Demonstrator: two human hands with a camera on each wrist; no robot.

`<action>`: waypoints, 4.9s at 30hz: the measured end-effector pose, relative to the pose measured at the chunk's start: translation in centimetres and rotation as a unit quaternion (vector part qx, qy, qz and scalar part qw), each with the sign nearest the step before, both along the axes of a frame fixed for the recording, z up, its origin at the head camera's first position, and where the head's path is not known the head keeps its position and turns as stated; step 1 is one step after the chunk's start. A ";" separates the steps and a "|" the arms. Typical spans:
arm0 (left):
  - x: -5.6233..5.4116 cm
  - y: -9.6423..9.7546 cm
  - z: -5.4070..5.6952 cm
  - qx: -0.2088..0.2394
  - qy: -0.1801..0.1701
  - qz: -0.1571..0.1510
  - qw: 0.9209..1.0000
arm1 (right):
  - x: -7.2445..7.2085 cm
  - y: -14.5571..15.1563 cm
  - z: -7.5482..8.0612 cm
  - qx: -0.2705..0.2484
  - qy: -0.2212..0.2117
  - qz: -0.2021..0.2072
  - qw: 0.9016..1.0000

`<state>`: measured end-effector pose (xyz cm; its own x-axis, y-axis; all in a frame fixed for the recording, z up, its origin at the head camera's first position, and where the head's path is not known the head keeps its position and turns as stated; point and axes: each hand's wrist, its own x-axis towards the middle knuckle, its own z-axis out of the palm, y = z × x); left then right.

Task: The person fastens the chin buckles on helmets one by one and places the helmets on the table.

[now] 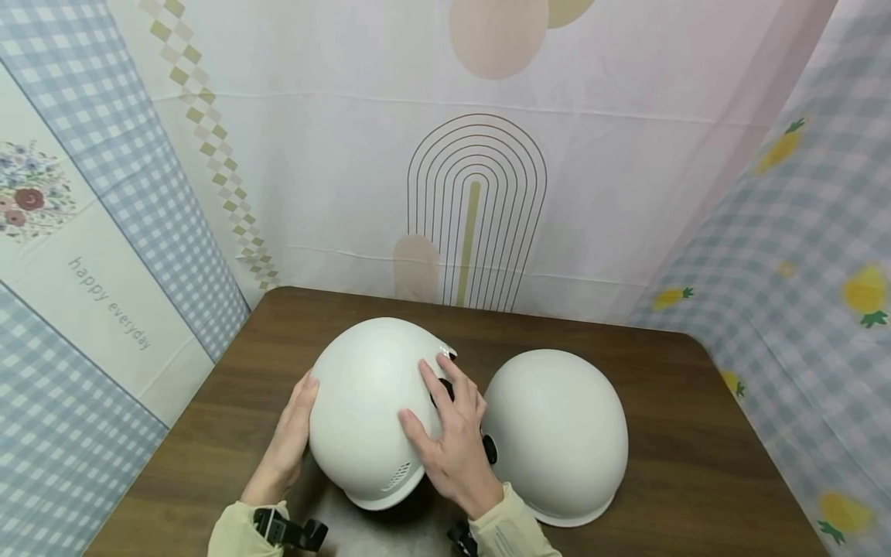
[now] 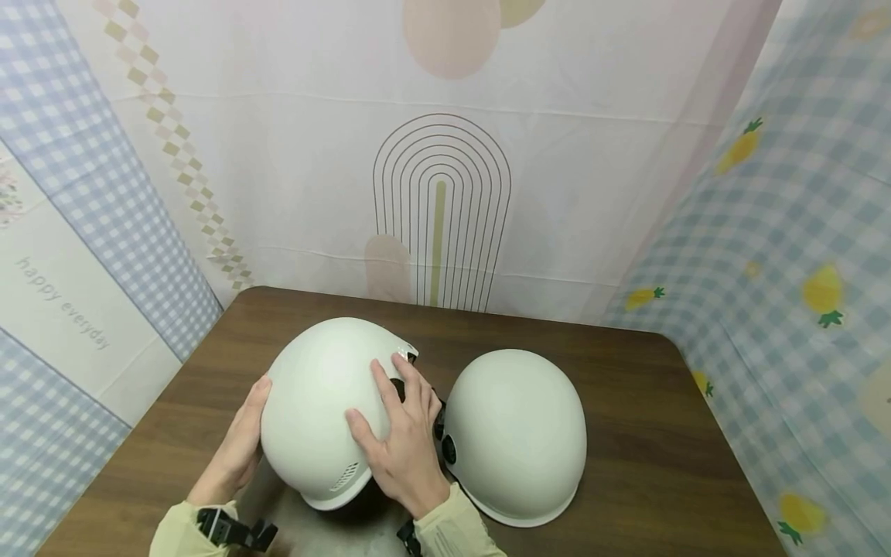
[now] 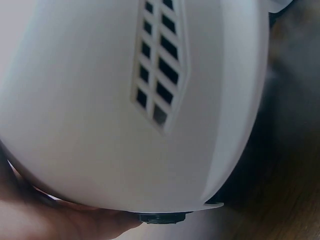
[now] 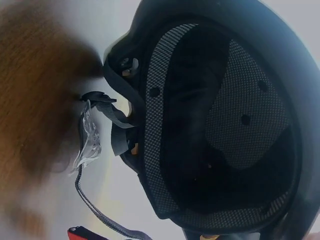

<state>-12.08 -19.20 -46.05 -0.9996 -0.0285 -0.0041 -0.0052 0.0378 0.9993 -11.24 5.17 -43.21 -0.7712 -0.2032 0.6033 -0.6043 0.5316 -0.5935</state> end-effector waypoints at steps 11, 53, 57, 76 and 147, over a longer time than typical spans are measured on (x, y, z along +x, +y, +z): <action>0.0 0.1 0.3 -0.002 -0.004 0.008 1.000 | 0.0 -0.8 0.2 -0.047 -0.061 -0.026 0.997; 0.3 0.2 0.3 0.034 -0.010 0.042 0.999 | -0.8 -0.6 1.5 -0.081 -0.171 -0.025 0.982; 0.1 0.3 1.5 -0.025 0.093 0.092 0.991 | -0.8 -0.6 1.6 -0.082 -0.170 -0.019 0.982; 0.5 1.2 1.0 -0.037 0.135 0.090 0.986 | -0.6 -0.8 1.7 -0.071 -0.173 -0.006 0.982; 0.3 5.5 7.9 -0.468 0.339 0.018 0.816 | -0.2 -0.4 2.4 -0.060 -0.258 0.011 0.964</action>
